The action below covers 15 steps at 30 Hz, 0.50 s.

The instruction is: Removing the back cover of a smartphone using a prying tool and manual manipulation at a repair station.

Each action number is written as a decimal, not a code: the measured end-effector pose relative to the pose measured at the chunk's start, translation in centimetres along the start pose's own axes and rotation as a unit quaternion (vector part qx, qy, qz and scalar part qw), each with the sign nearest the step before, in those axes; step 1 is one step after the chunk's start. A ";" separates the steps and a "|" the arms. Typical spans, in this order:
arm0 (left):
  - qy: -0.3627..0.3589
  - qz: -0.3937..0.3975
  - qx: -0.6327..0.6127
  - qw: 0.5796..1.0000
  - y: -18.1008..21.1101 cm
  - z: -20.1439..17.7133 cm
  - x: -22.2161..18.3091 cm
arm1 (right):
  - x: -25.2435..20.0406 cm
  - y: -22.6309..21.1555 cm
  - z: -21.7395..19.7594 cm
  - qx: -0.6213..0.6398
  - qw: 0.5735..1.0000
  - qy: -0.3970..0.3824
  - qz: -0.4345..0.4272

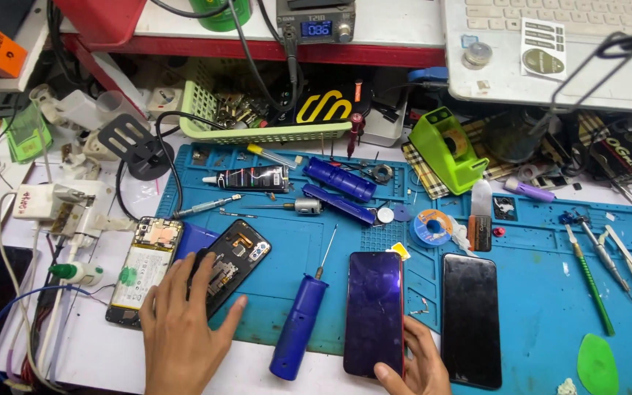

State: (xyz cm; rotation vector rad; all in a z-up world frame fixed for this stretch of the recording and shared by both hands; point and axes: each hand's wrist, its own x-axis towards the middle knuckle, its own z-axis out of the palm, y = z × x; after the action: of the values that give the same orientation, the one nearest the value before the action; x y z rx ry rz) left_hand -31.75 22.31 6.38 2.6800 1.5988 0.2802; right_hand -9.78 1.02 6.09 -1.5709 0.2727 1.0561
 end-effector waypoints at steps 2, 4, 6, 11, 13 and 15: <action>-0.041 -0.014 0.012 0.999 -1.0 0.3 0.5 | 0.1 -0.1 0.1 -0.012 1.000 0.006 0.000; -0.086 -0.028 0.024 0.996 -1.6 0.6 0.7 | 0.1 -0.1 0.1 -0.024 1.000 0.014 0.003; -0.026 -0.012 0.035 0.999 -1.7 0.7 0.8 | 0.3 -0.1 0.1 -0.026 1.000 0.013 0.011; 0.017 0.008 -0.033 0.999 -2.7 -1.8 2.1 | -0.7 -0.8 1.2 -0.020 0.999 0.033 -0.005; 0.030 0.027 -0.061 0.997 -3.6 -3.0 2.3 | -1.1 -0.6 1.2 -0.017 0.999 0.039 -0.009; 0.067 0.034 -0.045 0.996 -4.6 -3.8 2.9 | -0.5 -0.4 1.1 -0.014 0.999 0.044 -0.003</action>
State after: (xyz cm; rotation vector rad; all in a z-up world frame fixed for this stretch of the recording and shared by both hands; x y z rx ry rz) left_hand -35.03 26.69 10.07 2.7024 1.4889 0.5319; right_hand -10.30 1.90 6.85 -1.6439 0.3136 0.9915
